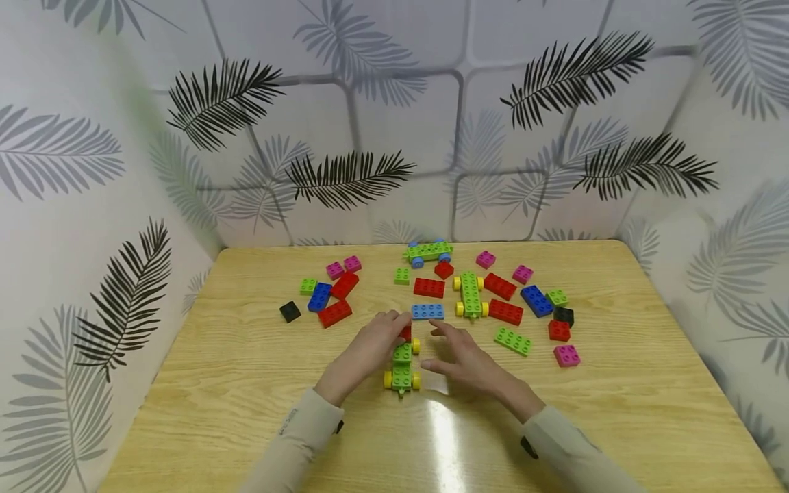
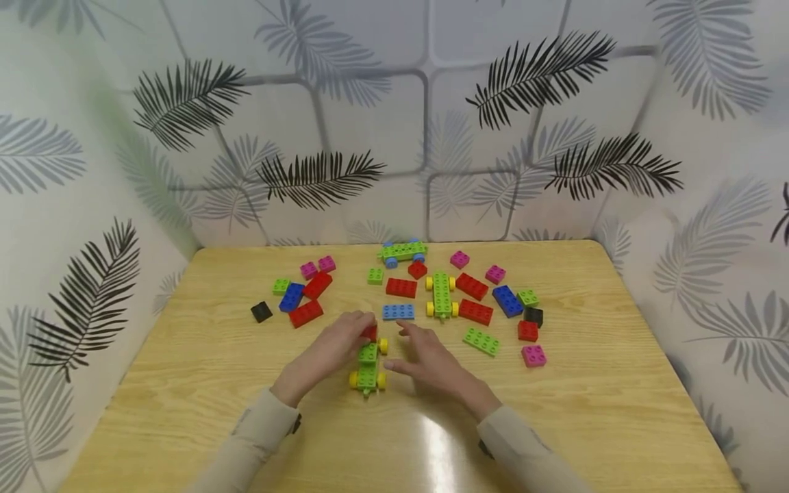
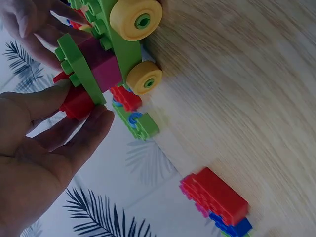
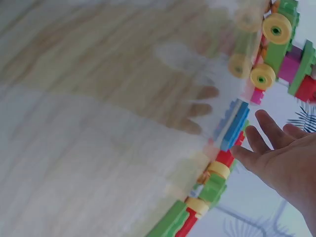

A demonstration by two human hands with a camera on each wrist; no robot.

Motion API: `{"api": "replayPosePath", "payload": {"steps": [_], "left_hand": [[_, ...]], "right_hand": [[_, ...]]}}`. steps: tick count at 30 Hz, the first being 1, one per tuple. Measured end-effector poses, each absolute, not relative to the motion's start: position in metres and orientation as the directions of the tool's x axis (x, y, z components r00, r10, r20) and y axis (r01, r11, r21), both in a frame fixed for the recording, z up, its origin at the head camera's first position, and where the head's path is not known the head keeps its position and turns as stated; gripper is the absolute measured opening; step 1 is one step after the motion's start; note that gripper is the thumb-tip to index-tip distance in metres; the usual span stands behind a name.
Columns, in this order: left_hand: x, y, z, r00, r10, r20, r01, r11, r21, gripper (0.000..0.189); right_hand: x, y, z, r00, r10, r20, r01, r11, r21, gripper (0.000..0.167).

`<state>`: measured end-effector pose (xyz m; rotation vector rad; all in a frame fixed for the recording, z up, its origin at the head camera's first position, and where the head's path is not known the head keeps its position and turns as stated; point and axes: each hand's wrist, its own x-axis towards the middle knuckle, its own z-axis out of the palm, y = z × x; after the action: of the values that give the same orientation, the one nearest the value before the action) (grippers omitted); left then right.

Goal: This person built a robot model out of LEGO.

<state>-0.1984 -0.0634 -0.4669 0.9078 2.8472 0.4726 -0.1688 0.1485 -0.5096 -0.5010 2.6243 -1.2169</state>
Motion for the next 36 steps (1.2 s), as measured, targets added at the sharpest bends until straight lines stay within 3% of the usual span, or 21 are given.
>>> {"api": "replayPosePath", "payload": {"steps": [9,25,30,36], "left_hand": [[-0.216,-0.097,-0.469,-0.851,0.522,0.061,0.502,0.774,0.386,0.030],[-0.273,-0.121,-0.464,-0.869,0.495,0.019,0.468,0.806,0.362,0.034],[-0.282,-0.122,-0.463,-0.869,0.494,0.019,0.463,0.799,0.383,0.034],[-0.287,-0.116,-0.459,-0.852,0.523,0.030,0.487,0.769,0.415,0.033]], "right_hand": [[-0.156,0.163,-0.506,-0.919,-0.393,-0.024,-0.243,0.615,-0.750,0.076],[-0.139,0.189,-0.509,-0.942,-0.334,0.043,-0.271,0.677,-0.684,0.071],[-0.151,0.204,-0.509,-0.945,-0.325,0.024,-0.257,0.697,-0.670,0.069],[-0.189,0.235,-0.500,-0.942,-0.333,0.026,-0.265,0.695,-0.669,0.062]]}}
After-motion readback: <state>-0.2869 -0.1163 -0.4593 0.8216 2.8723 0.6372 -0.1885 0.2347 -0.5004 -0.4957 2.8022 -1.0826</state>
